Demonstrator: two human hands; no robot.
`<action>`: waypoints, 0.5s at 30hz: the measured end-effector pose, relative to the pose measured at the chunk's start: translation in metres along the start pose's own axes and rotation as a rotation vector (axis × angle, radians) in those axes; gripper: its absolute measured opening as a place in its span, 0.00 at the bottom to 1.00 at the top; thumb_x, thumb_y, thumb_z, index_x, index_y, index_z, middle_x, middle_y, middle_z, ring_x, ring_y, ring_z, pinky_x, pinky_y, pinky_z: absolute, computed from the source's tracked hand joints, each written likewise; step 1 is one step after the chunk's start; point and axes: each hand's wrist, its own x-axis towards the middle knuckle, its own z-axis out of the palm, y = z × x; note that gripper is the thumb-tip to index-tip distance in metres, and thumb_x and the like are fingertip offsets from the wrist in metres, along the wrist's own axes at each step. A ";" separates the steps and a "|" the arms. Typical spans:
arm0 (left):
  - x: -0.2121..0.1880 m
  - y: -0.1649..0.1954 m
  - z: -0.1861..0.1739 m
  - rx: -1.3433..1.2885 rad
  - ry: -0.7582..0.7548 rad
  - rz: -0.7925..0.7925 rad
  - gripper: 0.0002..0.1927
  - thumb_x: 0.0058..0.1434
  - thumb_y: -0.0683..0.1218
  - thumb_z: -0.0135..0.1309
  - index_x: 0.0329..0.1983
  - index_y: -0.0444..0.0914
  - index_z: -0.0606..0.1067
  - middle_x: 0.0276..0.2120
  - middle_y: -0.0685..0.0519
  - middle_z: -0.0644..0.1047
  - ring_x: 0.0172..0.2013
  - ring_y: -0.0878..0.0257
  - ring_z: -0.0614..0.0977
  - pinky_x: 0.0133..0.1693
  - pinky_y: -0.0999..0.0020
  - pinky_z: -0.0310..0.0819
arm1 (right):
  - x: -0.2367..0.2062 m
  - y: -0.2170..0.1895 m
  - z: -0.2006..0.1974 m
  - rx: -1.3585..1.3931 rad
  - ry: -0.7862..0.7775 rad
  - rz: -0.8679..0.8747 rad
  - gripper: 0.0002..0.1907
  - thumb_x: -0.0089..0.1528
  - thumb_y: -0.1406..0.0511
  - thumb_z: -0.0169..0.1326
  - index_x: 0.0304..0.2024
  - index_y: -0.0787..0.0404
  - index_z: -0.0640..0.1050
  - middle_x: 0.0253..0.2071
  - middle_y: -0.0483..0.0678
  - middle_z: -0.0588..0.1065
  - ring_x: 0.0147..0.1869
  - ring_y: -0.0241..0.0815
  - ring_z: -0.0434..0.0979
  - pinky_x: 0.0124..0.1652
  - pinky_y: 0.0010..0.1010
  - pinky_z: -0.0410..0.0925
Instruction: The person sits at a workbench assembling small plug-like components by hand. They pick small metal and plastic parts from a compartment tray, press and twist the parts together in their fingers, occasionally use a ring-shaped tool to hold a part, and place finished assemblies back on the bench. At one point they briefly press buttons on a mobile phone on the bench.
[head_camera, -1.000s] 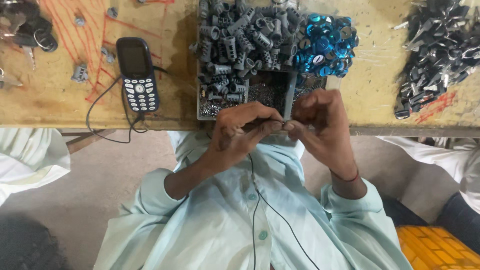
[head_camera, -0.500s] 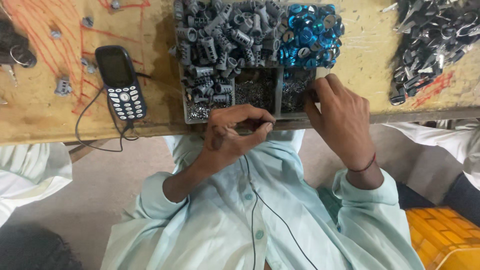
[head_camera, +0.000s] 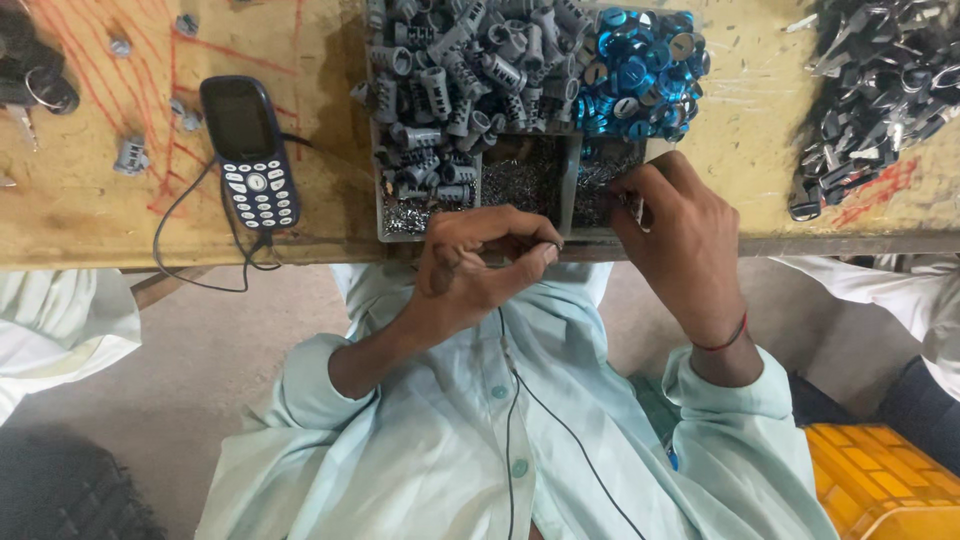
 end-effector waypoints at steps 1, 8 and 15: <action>0.000 -0.001 0.000 -0.006 0.002 -0.012 0.06 0.63 0.40 0.61 0.42 0.34 0.82 0.34 0.54 0.83 0.33 0.73 0.82 0.37 0.78 0.79 | 0.000 -0.001 -0.001 0.069 0.013 0.021 0.09 0.61 0.69 0.64 0.42 0.59 0.79 0.39 0.48 0.73 0.33 0.45 0.77 0.34 0.35 0.68; -0.004 -0.011 0.004 -0.175 -0.011 -0.093 0.07 0.66 0.41 0.59 0.45 0.33 0.80 0.36 0.54 0.82 0.34 0.72 0.82 0.37 0.76 0.79 | -0.018 -0.037 -0.004 0.998 0.098 0.114 0.05 0.65 0.74 0.61 0.43 0.67 0.78 0.39 0.48 0.73 0.33 0.30 0.75 0.32 0.20 0.68; -0.007 -0.011 0.000 -0.430 -0.095 -0.227 0.10 0.67 0.42 0.58 0.48 0.31 0.79 0.38 0.53 0.82 0.36 0.70 0.82 0.40 0.74 0.81 | -0.036 -0.036 0.021 0.674 0.163 -0.072 0.09 0.63 0.75 0.64 0.44 0.69 0.78 0.42 0.50 0.75 0.36 0.33 0.77 0.35 0.20 0.70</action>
